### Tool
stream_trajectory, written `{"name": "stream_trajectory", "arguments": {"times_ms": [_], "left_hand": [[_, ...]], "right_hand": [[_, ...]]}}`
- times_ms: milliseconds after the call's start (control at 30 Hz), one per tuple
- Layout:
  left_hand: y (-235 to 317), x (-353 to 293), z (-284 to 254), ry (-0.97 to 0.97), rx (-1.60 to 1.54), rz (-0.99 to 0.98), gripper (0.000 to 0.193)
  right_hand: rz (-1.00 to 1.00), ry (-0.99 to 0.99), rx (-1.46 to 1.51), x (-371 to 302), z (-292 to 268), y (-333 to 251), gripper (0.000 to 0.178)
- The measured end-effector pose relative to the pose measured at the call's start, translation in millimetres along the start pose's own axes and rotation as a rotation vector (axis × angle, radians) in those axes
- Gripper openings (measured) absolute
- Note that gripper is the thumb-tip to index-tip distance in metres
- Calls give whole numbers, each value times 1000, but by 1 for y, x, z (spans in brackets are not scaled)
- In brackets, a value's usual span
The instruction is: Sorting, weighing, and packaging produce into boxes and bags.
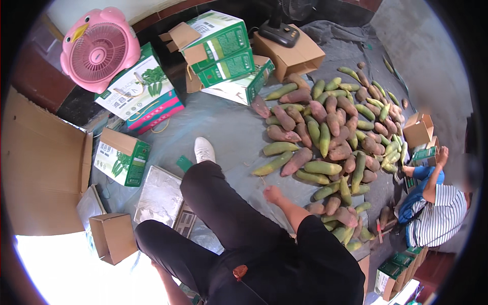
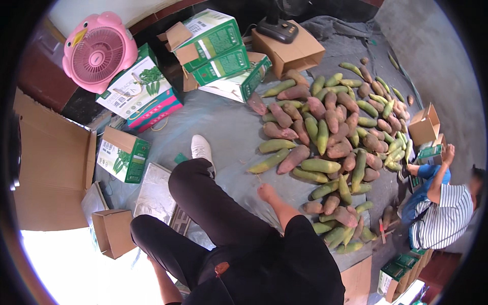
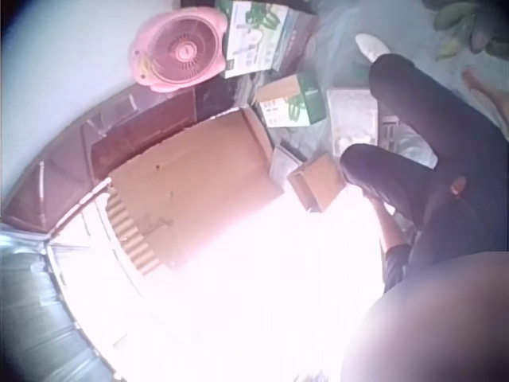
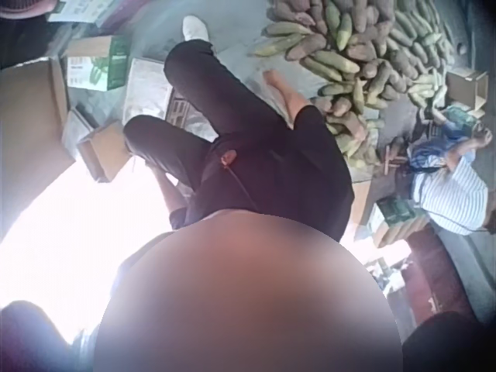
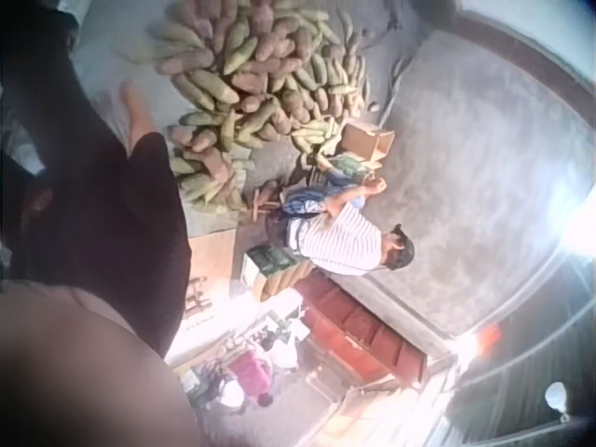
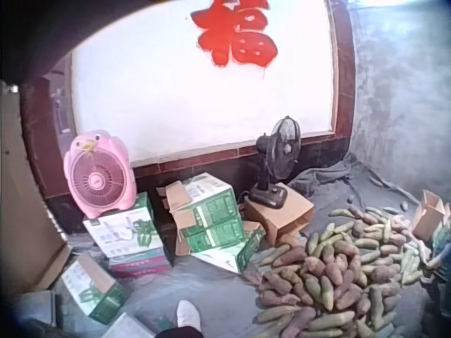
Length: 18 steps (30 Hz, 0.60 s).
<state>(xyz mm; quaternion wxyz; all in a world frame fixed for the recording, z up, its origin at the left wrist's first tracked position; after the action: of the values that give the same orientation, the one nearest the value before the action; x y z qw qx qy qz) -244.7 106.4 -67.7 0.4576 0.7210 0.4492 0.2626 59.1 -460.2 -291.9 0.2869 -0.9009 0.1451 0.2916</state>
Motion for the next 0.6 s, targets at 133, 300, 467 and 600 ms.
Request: {"name": "stream_trajectory", "arguments": {"times_ms": [133, 300, 467, 600], "left_hand": [[3, 8, 9, 31, -15, -4, 39], [1, 25, 20, 57, -21, -14, 38], [-5, 50, 24, 78, -10, -33, 37], [-8, 77, 52, 68, -12, -51, 37]], "right_hand": [[-295, 309, 163, 45, -63, -67, 16], [-455, 684, 231, 84, -163, -213, 54], [-407, 753, 283, 68, -257, -375, 83], [-356, 825, 87, 87, -290, -446, 94]]}}
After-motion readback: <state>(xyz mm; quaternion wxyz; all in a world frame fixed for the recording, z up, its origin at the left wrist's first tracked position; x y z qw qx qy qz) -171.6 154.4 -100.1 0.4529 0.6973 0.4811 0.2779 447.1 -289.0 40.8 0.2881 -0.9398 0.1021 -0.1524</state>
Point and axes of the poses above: each hand's wrist, its own x-axis towards the middle knuckle, its own z-axis out of the palm, y = z × x, the point moved 1 cm from there along x, towards the middle knuckle, and after that the axes turned 4 degrees about -x, right-handed, at the moved point
